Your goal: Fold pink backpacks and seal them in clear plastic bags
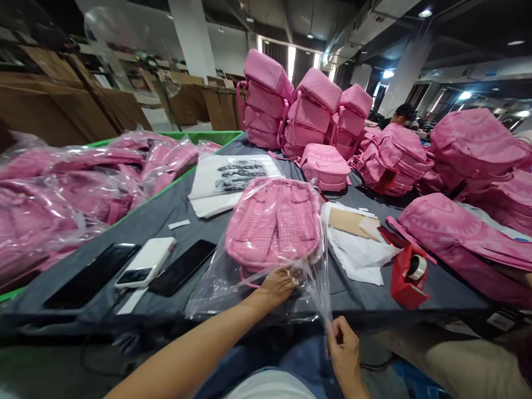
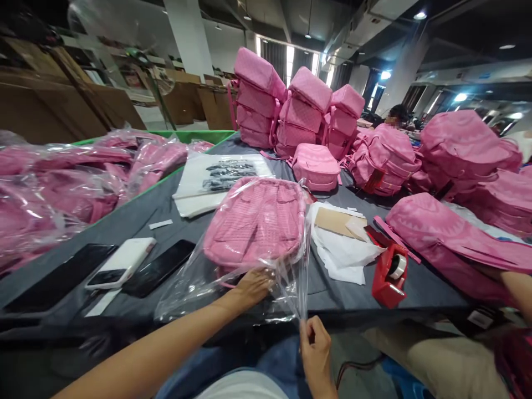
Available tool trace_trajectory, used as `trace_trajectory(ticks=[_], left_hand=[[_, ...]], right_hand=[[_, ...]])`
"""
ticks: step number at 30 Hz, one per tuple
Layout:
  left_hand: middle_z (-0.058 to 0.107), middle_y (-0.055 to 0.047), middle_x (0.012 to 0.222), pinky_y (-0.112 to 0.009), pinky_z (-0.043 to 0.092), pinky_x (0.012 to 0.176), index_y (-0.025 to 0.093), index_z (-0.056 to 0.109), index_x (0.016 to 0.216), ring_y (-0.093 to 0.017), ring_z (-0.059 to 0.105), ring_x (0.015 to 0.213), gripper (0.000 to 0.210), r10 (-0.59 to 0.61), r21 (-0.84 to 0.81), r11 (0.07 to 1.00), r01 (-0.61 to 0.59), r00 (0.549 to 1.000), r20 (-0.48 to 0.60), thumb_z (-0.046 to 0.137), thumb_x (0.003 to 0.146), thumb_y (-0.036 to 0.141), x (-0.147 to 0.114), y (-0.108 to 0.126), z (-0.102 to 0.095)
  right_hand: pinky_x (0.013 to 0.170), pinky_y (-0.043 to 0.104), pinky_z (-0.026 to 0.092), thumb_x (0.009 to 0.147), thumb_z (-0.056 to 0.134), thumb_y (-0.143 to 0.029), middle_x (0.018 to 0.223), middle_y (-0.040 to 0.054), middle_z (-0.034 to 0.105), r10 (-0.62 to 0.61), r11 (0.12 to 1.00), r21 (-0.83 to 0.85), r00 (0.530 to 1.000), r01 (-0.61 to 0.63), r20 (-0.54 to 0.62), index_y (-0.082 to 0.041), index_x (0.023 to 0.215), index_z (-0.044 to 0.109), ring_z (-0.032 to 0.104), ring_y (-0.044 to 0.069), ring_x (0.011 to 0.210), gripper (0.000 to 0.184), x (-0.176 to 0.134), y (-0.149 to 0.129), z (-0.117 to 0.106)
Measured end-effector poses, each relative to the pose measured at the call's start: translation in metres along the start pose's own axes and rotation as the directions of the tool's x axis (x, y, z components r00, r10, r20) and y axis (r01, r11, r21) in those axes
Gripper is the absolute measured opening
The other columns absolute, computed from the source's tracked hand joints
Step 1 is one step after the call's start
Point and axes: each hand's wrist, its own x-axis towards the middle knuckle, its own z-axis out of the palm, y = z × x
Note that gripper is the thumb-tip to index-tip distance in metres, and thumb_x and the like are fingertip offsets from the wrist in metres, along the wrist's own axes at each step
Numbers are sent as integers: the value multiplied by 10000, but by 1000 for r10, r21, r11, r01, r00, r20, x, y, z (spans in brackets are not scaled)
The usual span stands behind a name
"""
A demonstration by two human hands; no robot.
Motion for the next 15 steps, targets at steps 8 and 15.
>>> trace_trajectory(ticks=[8, 15], left_hand=[[657, -70, 1432, -401, 350, 1252, 159, 642, 1323, -224, 425, 1493, 348, 324, 55, 946, -319, 935, -146, 473, 1019, 166, -41, 19, -50], [723, -116, 1189, -527, 484, 987, 270, 567, 1428, -323, 651, 1131, 498, -321, 287, 815, 503, 806, -497, 628, 945, 165, -111, -15, -67]], right_hand=[[366, 251, 370, 696, 513, -918, 467, -18, 517, 423, 904, 21, 901, -427, 99, -253, 629, 439, 491, 145, 384, 673, 10, 1, -56], [336, 215, 418, 913, 528, -705, 728, -20, 684, 111, 902, 306, 849, -304, 517, -217, 1263, 581, 568, 119, 385, 603, 13, -58, 59]])
